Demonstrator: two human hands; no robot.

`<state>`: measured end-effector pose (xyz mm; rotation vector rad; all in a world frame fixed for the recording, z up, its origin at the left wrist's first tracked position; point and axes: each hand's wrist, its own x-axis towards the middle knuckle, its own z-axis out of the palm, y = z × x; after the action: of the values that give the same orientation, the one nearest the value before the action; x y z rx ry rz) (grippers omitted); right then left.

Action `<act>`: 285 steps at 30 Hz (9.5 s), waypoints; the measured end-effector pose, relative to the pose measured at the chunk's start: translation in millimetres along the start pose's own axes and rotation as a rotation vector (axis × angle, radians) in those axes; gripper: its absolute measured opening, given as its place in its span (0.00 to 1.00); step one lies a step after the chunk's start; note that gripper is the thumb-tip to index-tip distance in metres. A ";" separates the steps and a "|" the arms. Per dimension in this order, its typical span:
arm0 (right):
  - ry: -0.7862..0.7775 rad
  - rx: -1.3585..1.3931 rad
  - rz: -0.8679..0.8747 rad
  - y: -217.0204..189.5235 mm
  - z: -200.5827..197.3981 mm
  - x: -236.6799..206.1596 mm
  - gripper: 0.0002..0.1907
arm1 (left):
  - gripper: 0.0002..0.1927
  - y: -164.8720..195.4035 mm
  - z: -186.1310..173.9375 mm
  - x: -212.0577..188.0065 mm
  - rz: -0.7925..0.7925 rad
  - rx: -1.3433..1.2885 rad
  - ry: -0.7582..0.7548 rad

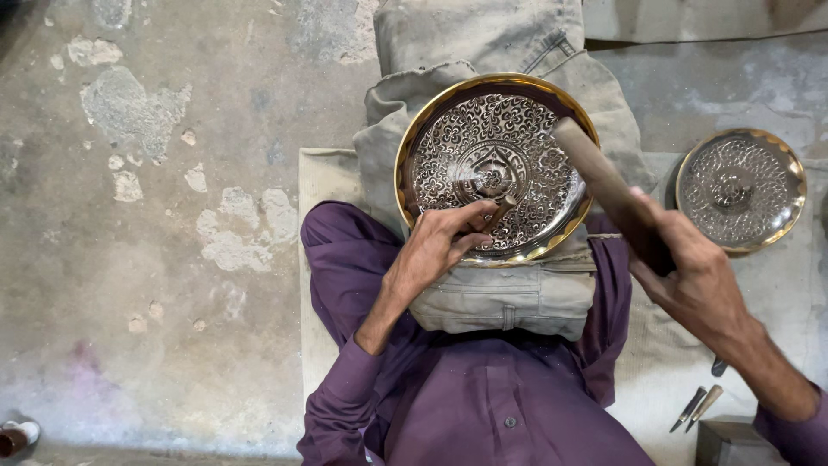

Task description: The person sits on the floor with a brass tray resting on a lap cushion and hammers a chisel held against the tray's engraved surface using a wooden mallet, working the decorative pattern across the tray's center. A second finished tray sits beside them and hand tools lie on the mat nearby.

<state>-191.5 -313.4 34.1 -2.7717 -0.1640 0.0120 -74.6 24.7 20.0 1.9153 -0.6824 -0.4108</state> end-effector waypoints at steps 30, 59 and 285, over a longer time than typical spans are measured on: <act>0.053 0.043 -0.003 -12.2 5.3 -6.1 0.39 | 0.24 0.2 -7.8 0.2 0.028 0.020 -0.021; -0.079 -0.183 0.047 -19.2 2.0 -6.8 0.42 | 0.24 2.3 -10.3 2.9 0.013 0.046 -0.032; -0.116 -0.466 -0.090 -18.5 -75.6 50.0 0.38 | 0.26 -8.9 58.2 8.0 -0.077 -0.149 0.256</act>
<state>-141.7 -317.3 111.9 -3.2259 -0.3625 0.1268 -98.5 -18.8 -12.6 1.8159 -0.4004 -0.2502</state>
